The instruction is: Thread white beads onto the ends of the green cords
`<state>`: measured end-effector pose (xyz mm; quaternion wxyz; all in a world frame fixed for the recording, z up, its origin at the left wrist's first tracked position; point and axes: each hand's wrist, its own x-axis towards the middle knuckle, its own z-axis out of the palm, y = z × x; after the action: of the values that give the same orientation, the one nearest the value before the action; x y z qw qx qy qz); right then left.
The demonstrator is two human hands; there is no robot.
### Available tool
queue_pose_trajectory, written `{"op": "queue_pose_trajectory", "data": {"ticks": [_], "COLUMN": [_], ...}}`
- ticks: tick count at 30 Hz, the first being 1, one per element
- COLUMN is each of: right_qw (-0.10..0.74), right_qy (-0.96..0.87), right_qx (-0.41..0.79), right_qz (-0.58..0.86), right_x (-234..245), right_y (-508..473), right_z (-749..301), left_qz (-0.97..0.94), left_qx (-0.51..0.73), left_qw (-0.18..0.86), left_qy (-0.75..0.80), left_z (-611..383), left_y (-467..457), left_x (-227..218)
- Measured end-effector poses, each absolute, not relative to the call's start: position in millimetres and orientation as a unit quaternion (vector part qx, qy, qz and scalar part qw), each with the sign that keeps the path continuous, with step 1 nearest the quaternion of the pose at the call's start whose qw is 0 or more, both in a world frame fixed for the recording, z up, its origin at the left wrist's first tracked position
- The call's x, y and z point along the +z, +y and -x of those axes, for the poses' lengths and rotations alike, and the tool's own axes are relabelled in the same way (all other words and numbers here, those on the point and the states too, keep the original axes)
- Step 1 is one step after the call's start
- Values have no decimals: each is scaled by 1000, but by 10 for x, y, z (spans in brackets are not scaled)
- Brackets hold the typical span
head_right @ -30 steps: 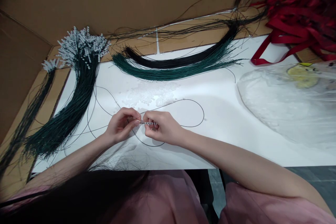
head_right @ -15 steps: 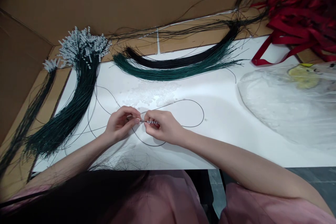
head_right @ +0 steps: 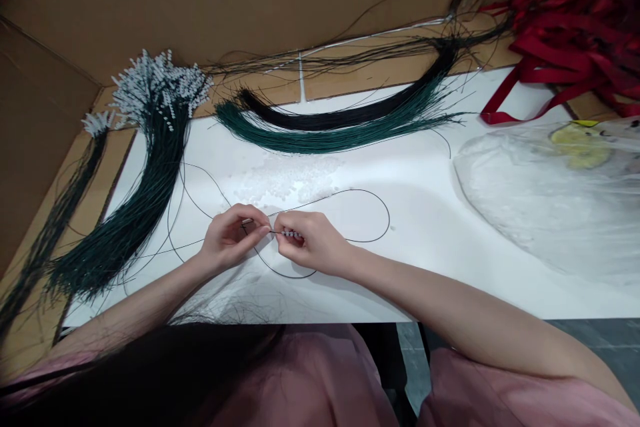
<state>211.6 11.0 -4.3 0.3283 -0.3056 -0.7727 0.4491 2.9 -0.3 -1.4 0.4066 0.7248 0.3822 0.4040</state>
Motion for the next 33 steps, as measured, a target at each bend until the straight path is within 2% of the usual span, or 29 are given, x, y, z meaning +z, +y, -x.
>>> {"op": "queue_pose_trajectory", "data": {"ticks": [26,30,33], "right_qw": [331,320,314], "right_qy": [-773,-774,-775], "right_qx": [452,456,456], "right_qz": [300,300,304], "right_x": [-49,-31,-16], "right_y": [108,108,108], "right_z": [-2103,-2110,-2116], "left_qz": [-737,-749,-782], "left_qx": [402,404,387], "left_qw": [403,348,226], "left_qy": [364,394,434], "left_z": [-71,-38,48], "left_y": [-34,3,112], "left_x": [-38,28,100]}}
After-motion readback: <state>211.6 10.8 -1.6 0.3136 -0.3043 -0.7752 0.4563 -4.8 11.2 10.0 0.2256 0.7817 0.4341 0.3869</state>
